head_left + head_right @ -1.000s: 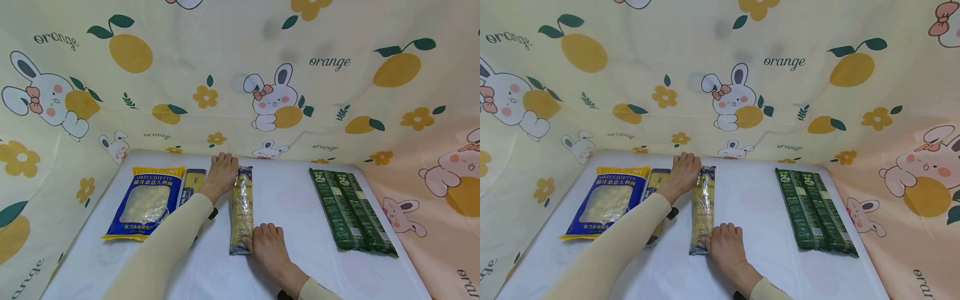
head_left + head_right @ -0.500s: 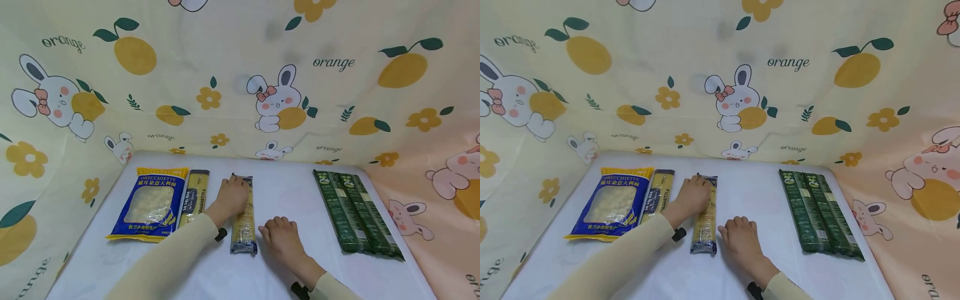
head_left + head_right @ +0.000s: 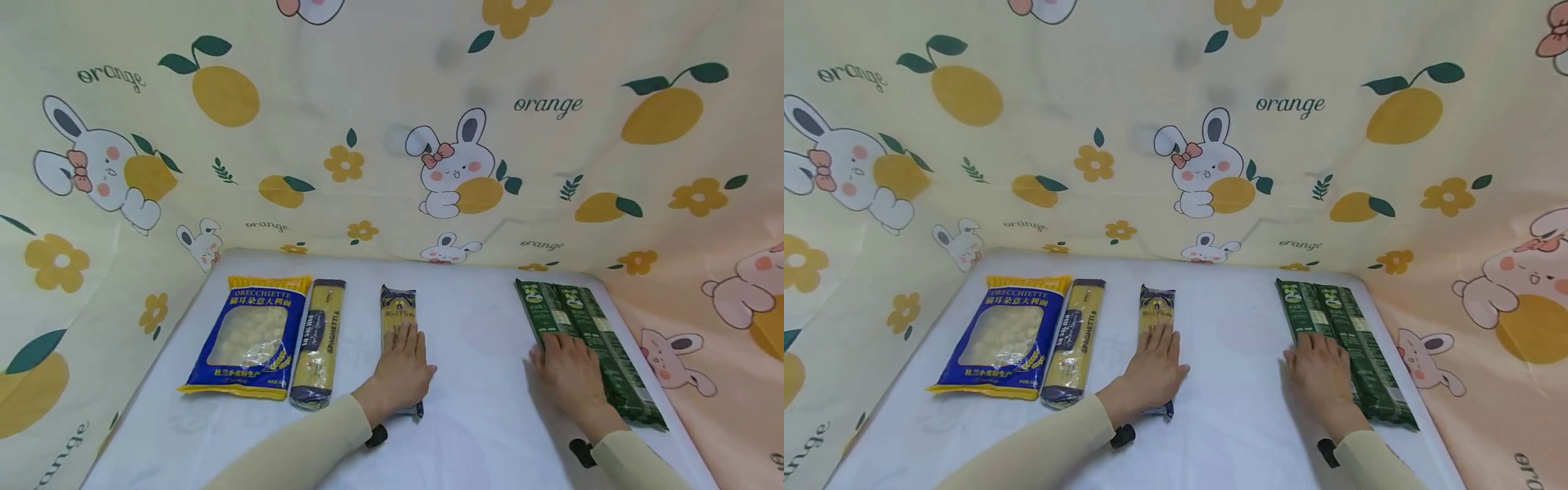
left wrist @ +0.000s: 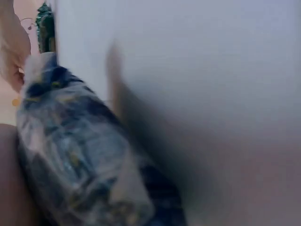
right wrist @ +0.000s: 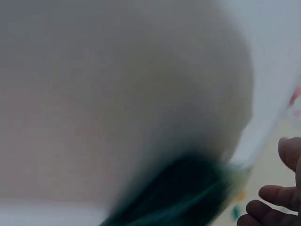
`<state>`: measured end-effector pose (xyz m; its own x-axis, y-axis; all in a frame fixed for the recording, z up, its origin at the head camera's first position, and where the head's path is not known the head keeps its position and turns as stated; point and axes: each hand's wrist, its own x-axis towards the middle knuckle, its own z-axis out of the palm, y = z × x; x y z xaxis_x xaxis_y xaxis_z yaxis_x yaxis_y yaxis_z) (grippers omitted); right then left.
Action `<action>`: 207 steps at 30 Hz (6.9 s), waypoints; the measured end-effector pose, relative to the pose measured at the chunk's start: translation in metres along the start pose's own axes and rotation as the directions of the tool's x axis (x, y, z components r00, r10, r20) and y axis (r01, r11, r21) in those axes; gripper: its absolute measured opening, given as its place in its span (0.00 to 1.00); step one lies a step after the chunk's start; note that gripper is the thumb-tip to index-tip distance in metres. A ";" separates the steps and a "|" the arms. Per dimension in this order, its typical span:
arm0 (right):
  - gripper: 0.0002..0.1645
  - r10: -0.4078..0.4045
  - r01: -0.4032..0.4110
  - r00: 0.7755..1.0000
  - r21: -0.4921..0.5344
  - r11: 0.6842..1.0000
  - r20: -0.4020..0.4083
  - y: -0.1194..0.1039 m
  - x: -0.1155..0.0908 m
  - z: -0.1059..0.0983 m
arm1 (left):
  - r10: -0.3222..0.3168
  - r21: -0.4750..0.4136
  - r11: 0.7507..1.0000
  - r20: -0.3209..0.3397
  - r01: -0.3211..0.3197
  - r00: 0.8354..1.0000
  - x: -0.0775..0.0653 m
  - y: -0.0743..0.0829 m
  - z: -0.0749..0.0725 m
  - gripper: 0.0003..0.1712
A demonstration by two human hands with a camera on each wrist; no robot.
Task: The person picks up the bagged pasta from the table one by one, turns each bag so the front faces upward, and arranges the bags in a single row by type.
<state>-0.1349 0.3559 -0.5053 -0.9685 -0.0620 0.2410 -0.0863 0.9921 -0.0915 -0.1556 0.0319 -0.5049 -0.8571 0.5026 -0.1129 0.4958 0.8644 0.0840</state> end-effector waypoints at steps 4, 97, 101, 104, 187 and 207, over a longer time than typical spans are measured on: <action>0.40 0.063 -0.064 0.984 0.003 0.998 0.166 0.029 -0.002 0.003 | -0.014 -0.025 1.000 0.003 0.015 1.000 -0.003 -0.007 0.004 0.39; 0.36 -0.197 0.164 0.930 0.129 0.978 0.310 -0.138 -0.054 -0.001 | -0.156 0.082 0.986 0.092 0.148 0.984 0.043 -0.065 -0.064 0.13; 0.32 -0.203 0.190 0.955 0.081 0.978 0.215 -0.131 -0.063 -0.005 | -0.116 0.045 0.992 0.049 0.114 0.992 0.071 -0.057 -0.069 0.14; 0.28 -0.219 0.221 0.972 -0.005 0.975 0.081 -0.125 -0.070 -0.004 | -0.086 0.050 0.995 -0.016 0.086 0.996 0.089 -0.051 -0.066 0.14; 0.20 -0.299 0.271 0.896 -0.129 0.954 -0.329 -0.148 -0.041 0.004 | 0.253 0.212 0.967 -0.825 -0.138 0.505 0.075 0.010 -0.135 0.24; 0.24 -0.190 0.185 0.971 -0.046 0.982 -0.142 -0.128 -0.023 0.000 | 0.114 -0.135 0.955 -0.657 -0.264 0.745 0.068 -0.049 -0.132 0.13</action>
<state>-0.1017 0.2299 -0.4990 -0.8913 -0.2329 0.3890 -0.2530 0.9675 -0.0004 -0.2569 0.0218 -0.3858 -0.6743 0.4625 0.5757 0.6813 0.6903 0.2434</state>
